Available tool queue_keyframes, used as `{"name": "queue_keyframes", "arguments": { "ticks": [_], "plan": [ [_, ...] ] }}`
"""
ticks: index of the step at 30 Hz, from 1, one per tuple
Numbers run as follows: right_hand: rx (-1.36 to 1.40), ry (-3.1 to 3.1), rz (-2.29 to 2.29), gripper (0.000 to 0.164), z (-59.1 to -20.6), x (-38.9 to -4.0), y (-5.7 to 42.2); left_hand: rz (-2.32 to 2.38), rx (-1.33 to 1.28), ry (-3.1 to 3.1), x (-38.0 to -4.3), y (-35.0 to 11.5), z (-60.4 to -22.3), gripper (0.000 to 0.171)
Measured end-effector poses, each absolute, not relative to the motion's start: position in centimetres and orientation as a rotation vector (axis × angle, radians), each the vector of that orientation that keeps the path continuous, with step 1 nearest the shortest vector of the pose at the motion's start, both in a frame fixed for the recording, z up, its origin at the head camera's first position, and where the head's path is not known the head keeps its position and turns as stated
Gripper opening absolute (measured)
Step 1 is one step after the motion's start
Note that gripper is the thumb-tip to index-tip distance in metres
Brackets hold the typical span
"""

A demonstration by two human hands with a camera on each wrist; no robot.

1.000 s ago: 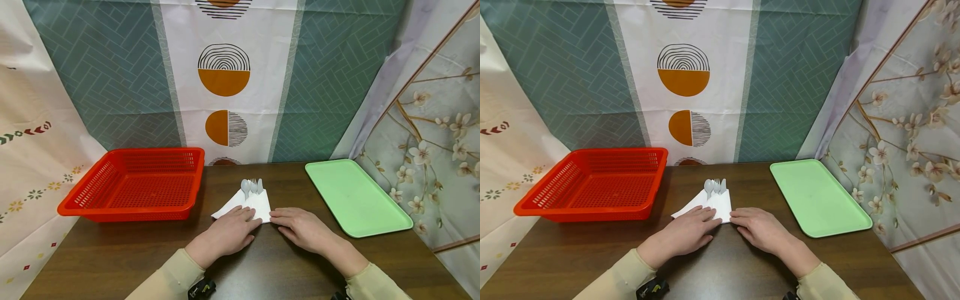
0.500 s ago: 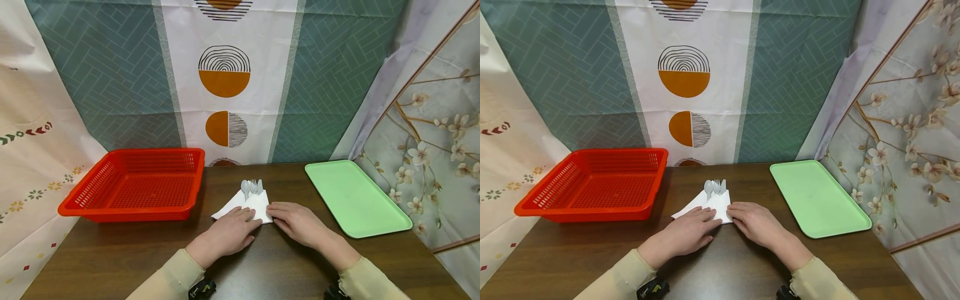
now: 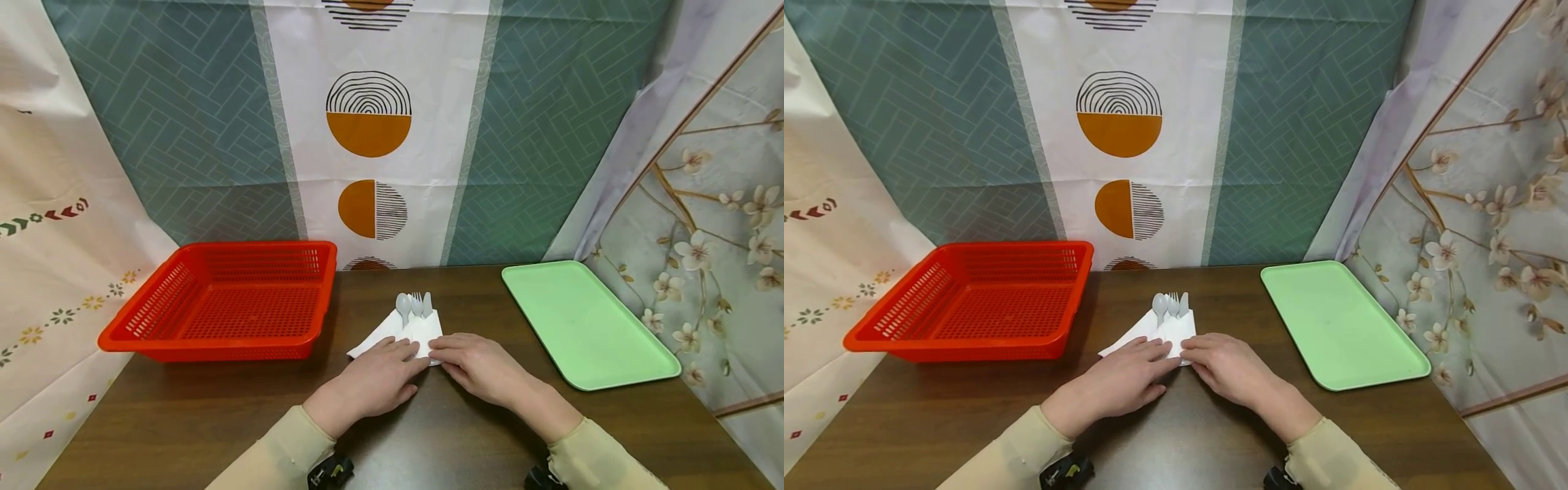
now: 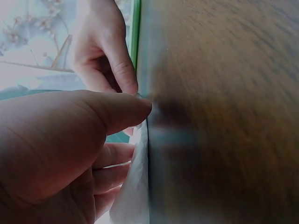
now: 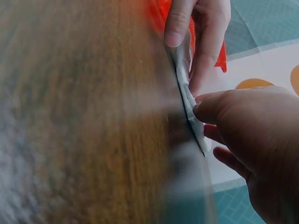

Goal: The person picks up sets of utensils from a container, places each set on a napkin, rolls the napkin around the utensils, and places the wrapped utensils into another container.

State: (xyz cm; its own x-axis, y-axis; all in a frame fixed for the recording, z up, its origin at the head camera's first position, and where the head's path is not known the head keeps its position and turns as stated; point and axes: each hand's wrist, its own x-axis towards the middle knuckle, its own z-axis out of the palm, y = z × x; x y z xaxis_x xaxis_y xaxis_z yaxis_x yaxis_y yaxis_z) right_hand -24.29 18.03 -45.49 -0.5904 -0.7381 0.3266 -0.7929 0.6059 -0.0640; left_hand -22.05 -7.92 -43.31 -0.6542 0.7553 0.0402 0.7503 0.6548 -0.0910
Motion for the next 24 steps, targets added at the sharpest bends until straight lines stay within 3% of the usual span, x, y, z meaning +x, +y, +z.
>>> {"name": "queue_keyframes", "arguments": {
  "ticks": [24],
  "plan": [
    [1.289,-2.508,0.250,0.038,-45.56,-24.12,17.56,-0.031,-1.312,-2.727,-22.21,-8.66,-43.21,0.052]
  ]
}}
